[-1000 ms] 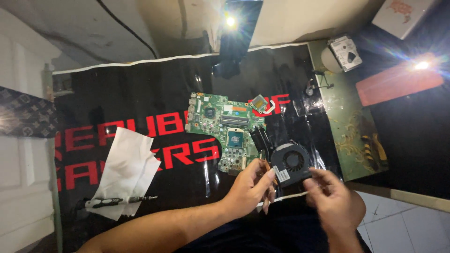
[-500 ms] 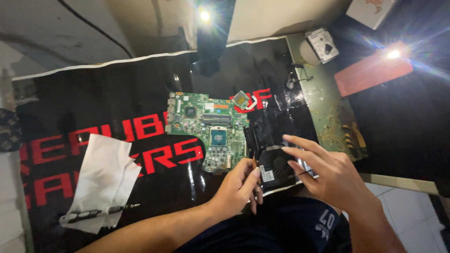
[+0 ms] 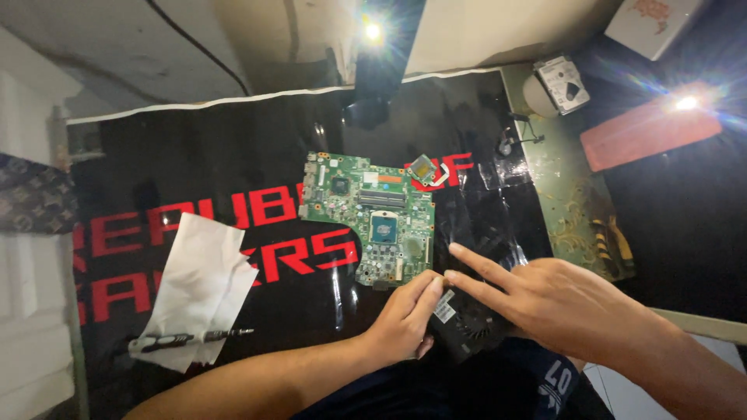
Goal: Installing a cooling fan assembly onto a laptop motherboard, including applying thermal paste and positioning the heatsink.
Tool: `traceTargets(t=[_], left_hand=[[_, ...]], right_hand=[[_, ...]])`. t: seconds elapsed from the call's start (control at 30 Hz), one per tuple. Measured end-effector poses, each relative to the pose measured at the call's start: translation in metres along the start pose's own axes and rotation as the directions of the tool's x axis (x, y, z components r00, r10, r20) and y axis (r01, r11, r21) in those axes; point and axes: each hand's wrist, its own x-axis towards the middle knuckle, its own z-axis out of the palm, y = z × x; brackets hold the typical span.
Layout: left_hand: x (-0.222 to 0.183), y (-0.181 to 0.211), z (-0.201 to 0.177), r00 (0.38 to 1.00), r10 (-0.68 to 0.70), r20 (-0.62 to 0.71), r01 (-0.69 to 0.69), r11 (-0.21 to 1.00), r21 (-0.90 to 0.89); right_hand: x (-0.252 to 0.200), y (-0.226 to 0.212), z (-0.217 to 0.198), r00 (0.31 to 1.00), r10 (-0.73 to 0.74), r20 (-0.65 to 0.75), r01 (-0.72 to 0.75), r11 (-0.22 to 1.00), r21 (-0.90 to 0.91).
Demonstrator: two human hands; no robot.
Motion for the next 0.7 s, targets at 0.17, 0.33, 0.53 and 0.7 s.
traceTargets(t=[0.17, 0.33, 0.53, 0.7], left_hand=[[0.001, 0.010, 0.006, 0.999, -0.043, 0.006, 0.042, 0.998, 0.049], [0.002, 0.048, 0.004, 1.000, 0.000, -0.022, 0.004, 0.983, 0.186], [0.008, 0.081, -0.021, 0.998, 0.032, 0.047, -0.050, 0.890, 0.454], [-0.004, 0.116, -0.039, 0.927, 0.359, 0.113, -0.255, 0.377, 0.891]], right_hand=[[-0.008, -0.003, 0.016, 0.995, 0.005, -0.101, -0.009, 0.999, -0.046], [-0.014, -0.011, 0.001, 0.989, 0.113, -0.093, -0.100, 0.987, 0.126], [0.012, -0.027, -0.007, 0.945, 0.253, -0.207, -0.186, 0.936, 0.299], [0.037, -0.034, -0.005, 0.868, 0.398, -0.297, -0.276, 0.884, 0.378]])
